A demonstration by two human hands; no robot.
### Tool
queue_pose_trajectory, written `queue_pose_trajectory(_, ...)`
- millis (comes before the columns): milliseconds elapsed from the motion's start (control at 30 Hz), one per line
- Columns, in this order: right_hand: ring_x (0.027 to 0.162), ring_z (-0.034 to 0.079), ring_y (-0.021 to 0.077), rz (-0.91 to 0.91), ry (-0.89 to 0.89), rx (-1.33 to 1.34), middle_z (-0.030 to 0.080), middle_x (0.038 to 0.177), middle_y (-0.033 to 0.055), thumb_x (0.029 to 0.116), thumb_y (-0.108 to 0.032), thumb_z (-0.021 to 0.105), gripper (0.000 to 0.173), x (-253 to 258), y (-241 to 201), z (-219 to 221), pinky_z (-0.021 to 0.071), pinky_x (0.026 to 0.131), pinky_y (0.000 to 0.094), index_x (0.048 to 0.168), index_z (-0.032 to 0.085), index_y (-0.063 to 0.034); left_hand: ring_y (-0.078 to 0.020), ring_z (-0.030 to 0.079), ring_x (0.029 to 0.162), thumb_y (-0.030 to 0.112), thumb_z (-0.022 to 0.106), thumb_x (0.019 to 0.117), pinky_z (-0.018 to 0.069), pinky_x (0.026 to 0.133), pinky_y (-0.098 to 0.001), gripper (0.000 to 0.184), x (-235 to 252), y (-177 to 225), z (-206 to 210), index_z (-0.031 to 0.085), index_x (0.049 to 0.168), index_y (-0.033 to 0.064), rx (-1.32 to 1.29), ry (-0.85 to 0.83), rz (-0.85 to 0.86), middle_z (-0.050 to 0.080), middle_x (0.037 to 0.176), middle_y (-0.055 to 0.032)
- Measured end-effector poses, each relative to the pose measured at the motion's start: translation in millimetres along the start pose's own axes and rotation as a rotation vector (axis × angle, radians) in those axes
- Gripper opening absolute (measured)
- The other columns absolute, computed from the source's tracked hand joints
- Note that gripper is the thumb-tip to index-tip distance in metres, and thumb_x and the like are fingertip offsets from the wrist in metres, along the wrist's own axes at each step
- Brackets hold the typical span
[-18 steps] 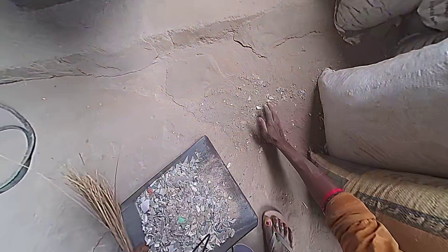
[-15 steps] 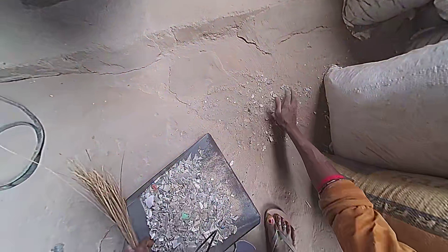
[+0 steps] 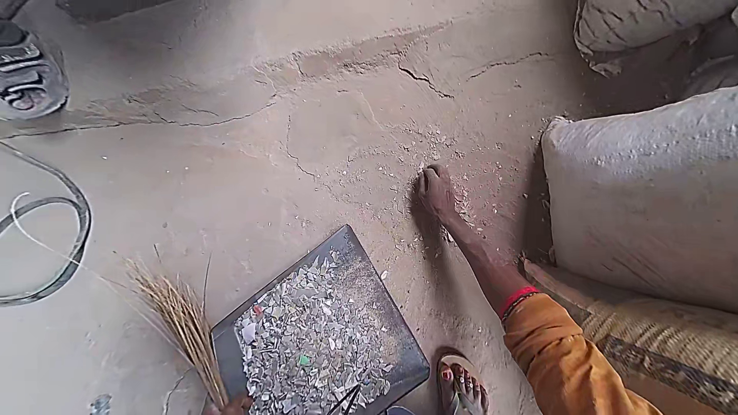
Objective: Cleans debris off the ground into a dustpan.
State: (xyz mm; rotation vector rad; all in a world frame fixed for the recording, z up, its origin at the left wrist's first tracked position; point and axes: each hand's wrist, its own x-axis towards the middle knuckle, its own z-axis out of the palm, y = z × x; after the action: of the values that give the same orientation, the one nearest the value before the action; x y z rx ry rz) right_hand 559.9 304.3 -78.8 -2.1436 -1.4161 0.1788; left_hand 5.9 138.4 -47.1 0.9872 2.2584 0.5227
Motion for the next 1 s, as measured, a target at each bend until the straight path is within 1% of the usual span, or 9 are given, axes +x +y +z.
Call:
queue_pose_trajectory(67, 0.121, 0.061, 0.0434, -0.104, 0.0, -0.113, 0.064, 0.124, 0.026, 0.1009, -0.019, 0.055, 0.03, -4, -17, 10, 0.0493, 0.1, 0.0559, 0.116, 0.069, 0.0031, -0.0252, 0.057, 0.092, -0.01, 0.059, 0.071, 0.0515, 0.082, -0.0427, 0.074, -1, -2, -2, 0.037, 0.141, -0.0156, -0.004, 0.0, -0.011, 0.054, 0.12, -0.0312)
queue_pose_trajectory(167, 0.132, 0.055, 0.0451, -0.181, -0.046, -0.269, 0.061, 0.133, 0.0263, 0.1043, -0.026, 0.047, 0.038, 3, -15, 26, 0.038, 0.112, 0.0615, 0.127, 0.065, -0.0015, -0.0294, 0.057, 0.098, -0.009, 0.059, 0.069, 0.0507, 0.086, -0.0469, 0.079, -2, -3, -1, 0.036, 0.144, -0.0139, 0.009, -0.011, -0.02, 0.052, 0.127, -0.0335)
queue_pose_trajectory(300, 0.115, 0.062, 0.0447, -0.031, -0.045, -0.312, 0.065, 0.116, 0.0267, 0.1022, -0.014, 0.051, 0.027, -8, 4, 6, 0.0497, 0.094, 0.0579, 0.118, 0.066, 0.0024, -0.0343, 0.057, 0.102, -0.008, 0.06, 0.0694, 0.0486, 0.09, -0.0518, 0.076, -4, -1, -4, 0.039, 0.142, -0.0148, 0.022, 0.007, -0.009, 0.053, 0.125, -0.0354)
queue_pose_trajectory(467, 0.111, 0.064, 0.0462, -0.015, 0.025, -0.075, 0.067, 0.112, 0.0281, 0.0965, -0.021, 0.061, 0.028, -80, 24, -44, 0.0499, 0.097, 0.0587, 0.104, 0.071, 0.0043, -0.0406, 0.054, 0.112, -0.007, 0.06, 0.0707, 0.0451, 0.096, -0.0567, 0.081, -1, -5, 1, 0.035, 0.147, -0.013, -0.025, 0.01, -0.018, 0.048, 0.135, -0.0384)
queue_pose_trajectory(633, 0.145, 0.037, 0.0521, 0.134, 0.141, -0.014, 0.039, 0.154, 0.0358, 0.089, -0.065, 0.06, 0.09, -134, 54, -39, 0.0315, 0.12, 0.0594, 0.147, 0.051, 0.0027, -0.0432, 0.055, 0.106, -0.006, 0.061, 0.0741, 0.0443, 0.092, -0.0603, 0.071, -1, 1, 0, 0.043, 0.142, -0.0134, -0.008, 0.043, -0.084, 0.053, 0.127, -0.038)
queue_pose_trajectory(733, 0.146, 0.033, 0.0557, -0.005, 0.109, -0.144, 0.041, 0.157, 0.0306, 0.0855, -0.079, 0.05, 0.092, -137, 36, -12, 0.0204, 0.116, 0.0762, 0.151, 0.054, -0.0143, -0.0465, 0.055, 0.11, -0.005, 0.06, 0.077, 0.0435, 0.095, -0.0623, 0.072, 0, -1, 1, 0.039, 0.145, -0.0123, 0.014, 0.01, -0.084, 0.052, 0.129, -0.0396)
queue_pose_trajectory(833, 0.144, 0.039, 0.0542, -0.1, 0.05, -0.26, 0.05, 0.153, 0.0239, 0.0983, -0.066, 0.042, 0.063, -117, 22, -12, 0.0257, 0.108, 0.0801, 0.139, 0.067, -0.0244, -0.0473, 0.058, 0.108, -0.002, 0.062, 0.081, 0.046, 0.093, -0.0629, 0.073, 1, -2, 3, 0.038, 0.149, -0.0092, 0.03, -0.032, -0.117, 0.056, 0.125, -0.0375)
queue_pose_trajectory(933, 0.122, 0.057, 0.0566, -0.072, -0.016, -0.254, 0.061, 0.129, 0.0345, 0.1025, -0.03, 0.054, 0.039, -95, 16, -39, 0.0428, 0.096, 0.0737, 0.123, 0.07, -0.0011, -0.0442, 0.065, 0.097, 0.003, 0.066, 0.0812, 0.0503, 0.086, -0.0637, 0.064, 1, -4, -3, 0.048, 0.142, -0.0066, 0.047, -0.029, -0.134, 0.064, 0.112, -0.0318)
queue_pose_trajectory(1000, 0.123, 0.058, 0.054, 0.073, -0.068, -0.235, 0.06, 0.132, 0.0353, 0.1049, -0.036, 0.053, 0.05, -81, 24, -49, 0.0462, 0.099, 0.0704, 0.133, 0.062, 0.0043, -0.0426, 0.066, 0.104, 0.006, 0.066, 0.0831, 0.0509, 0.091, -0.0621, 0.064, 3, 1, -6, 0.048, 0.144, -0.0043, 0.046, -0.047, -0.126, 0.065, 0.119, -0.0296)
